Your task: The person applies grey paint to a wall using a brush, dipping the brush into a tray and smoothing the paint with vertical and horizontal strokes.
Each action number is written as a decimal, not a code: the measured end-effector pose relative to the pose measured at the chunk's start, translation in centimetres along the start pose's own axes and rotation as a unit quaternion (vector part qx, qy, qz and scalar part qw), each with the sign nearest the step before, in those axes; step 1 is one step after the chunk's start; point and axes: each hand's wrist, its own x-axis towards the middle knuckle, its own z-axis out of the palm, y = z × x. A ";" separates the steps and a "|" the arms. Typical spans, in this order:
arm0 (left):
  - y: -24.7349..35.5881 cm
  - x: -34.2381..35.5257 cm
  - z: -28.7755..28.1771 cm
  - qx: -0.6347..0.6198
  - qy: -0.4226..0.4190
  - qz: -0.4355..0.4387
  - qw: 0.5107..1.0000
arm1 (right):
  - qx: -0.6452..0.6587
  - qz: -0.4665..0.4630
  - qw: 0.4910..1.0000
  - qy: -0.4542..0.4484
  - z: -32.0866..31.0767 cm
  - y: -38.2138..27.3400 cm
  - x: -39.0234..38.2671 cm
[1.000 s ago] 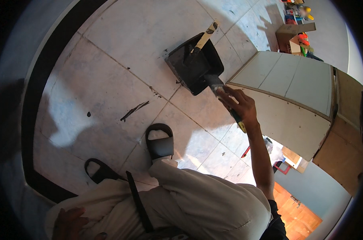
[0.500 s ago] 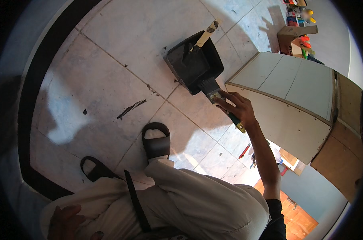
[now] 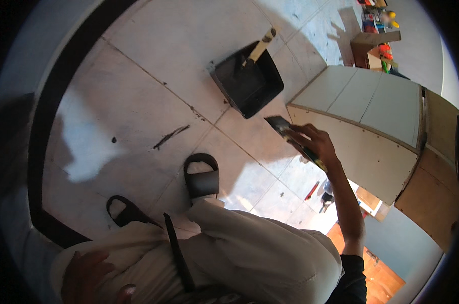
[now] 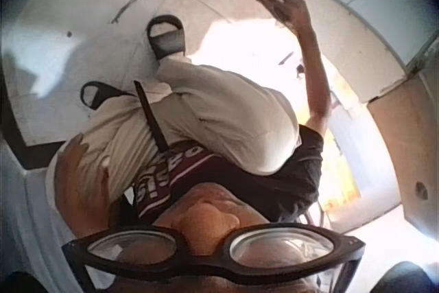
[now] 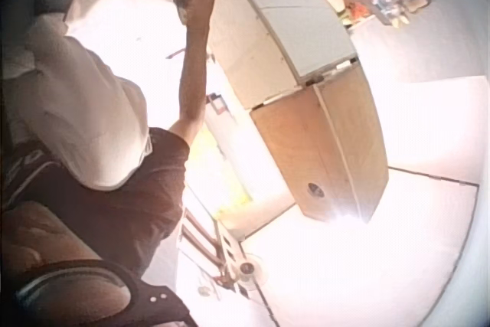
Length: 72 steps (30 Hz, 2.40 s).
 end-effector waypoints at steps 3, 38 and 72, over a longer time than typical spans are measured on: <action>-3.1 1.2 3.9 0.090 0.005 0.117 0.989 | 0.115 0.062 0.991 0.034 -3.5 -2.2 -0.1; -0.7 -10.4 8.9 -0.022 0.376 0.190 0.907 | -0.323 -0.451 0.693 0.460 -29.4 -42.8 31.8; 7.2 -18.1 3.2 -0.128 0.722 0.458 0.502 | -0.199 -0.448 0.795 0.357 -28.4 -42.8 29.7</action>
